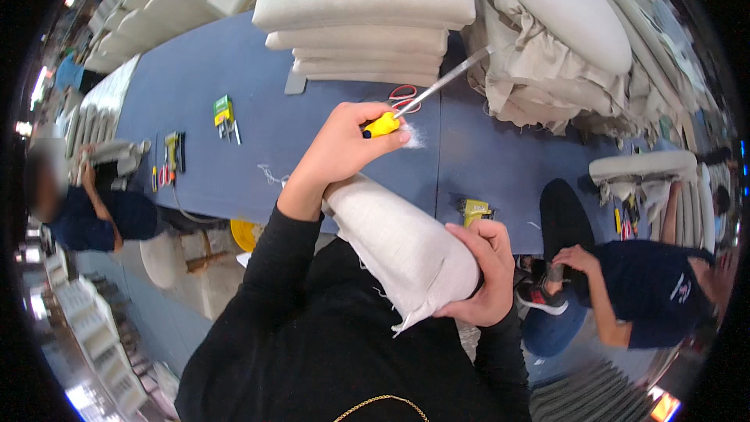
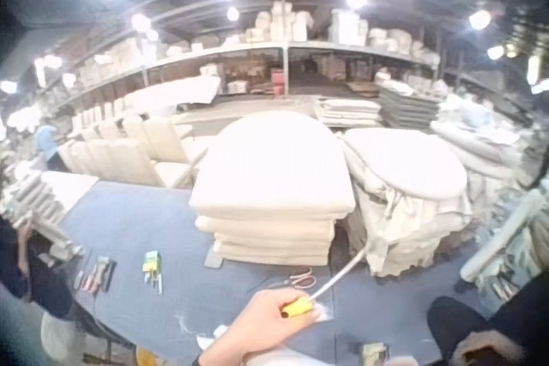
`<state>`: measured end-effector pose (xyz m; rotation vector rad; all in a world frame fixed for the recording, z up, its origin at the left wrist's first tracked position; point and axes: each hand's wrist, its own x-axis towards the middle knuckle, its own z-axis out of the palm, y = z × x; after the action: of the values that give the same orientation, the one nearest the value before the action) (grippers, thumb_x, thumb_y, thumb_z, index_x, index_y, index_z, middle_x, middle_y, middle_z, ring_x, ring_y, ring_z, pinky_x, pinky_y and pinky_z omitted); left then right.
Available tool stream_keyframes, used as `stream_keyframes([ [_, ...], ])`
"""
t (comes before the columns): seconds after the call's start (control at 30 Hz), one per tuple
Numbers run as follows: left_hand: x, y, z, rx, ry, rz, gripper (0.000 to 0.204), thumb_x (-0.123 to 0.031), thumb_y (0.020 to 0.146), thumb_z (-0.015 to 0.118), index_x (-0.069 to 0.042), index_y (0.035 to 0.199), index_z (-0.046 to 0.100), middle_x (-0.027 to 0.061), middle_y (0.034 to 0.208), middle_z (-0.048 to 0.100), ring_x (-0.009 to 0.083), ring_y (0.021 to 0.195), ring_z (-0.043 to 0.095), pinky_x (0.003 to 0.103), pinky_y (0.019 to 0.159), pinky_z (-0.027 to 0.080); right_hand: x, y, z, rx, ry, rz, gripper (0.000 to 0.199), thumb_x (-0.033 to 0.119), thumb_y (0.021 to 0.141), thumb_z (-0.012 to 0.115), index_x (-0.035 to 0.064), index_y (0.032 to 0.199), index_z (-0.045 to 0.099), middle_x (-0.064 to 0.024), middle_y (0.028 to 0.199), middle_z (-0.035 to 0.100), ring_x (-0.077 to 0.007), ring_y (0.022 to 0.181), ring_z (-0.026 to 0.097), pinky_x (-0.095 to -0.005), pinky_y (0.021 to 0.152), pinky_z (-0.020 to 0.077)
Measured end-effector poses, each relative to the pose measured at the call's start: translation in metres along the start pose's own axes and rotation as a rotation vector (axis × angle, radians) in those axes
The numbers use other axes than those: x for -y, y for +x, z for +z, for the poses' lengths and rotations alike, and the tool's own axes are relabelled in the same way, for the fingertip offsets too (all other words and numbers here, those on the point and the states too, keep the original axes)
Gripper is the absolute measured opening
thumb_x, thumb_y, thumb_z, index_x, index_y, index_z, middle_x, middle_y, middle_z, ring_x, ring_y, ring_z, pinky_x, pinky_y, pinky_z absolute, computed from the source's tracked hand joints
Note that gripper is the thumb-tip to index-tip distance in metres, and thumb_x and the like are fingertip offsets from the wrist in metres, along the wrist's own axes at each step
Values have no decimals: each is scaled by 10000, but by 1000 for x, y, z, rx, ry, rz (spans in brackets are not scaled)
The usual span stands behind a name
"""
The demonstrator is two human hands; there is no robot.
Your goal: The person stuffs white cotton-like filling into a beige fabric cushion cover using a yellow-handled screwdriver to push the material inside. They repeatedly pack the filling and adjust the cover to distribute the stuffing evenly.
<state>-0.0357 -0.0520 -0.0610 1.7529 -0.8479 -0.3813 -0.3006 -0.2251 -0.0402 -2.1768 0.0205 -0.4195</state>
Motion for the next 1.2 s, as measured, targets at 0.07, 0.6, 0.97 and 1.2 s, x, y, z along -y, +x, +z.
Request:
stream_keyframes([
  [0.07,-9,-4,-17,29,-241,-87,243,-198,925,805,11,1027,735,20,799,687,101,713,591,267,658,475,13,0,9,69,113,103,975,780,729,777,-6,1304,718,-154,1093,618,-274,973,608,-385,858,470],
  [0.6,-32,-74,-72,122,-296,-25,168,-153,929,809,-11,976,732,49,713,662,93,645,562,284,627,487,119,84,88,427,409,-341,543,516,783,910,164,1166,755,-44,1136,650,-267,1012,617,-418,903,474],
  [0.97,-29,39,15,-470,19,128,215,-195,920,793,-1,985,726,204,770,682,306,633,641,358,640,513,25,94,10,-95,-25,-543,294,259,755,891,104,966,759,-92,1047,711,-354,982,701,-462,844,567],
  [1.2,-77,11,57,-512,-274,54,116,-63,947,782,21,966,705,-26,779,640,32,744,528,234,648,449,-54,115,-45,-52,-113,-486,603,195,620,983,122,1118,651,-141,1272,578,-402,1216,578,-503,1031,477],
])
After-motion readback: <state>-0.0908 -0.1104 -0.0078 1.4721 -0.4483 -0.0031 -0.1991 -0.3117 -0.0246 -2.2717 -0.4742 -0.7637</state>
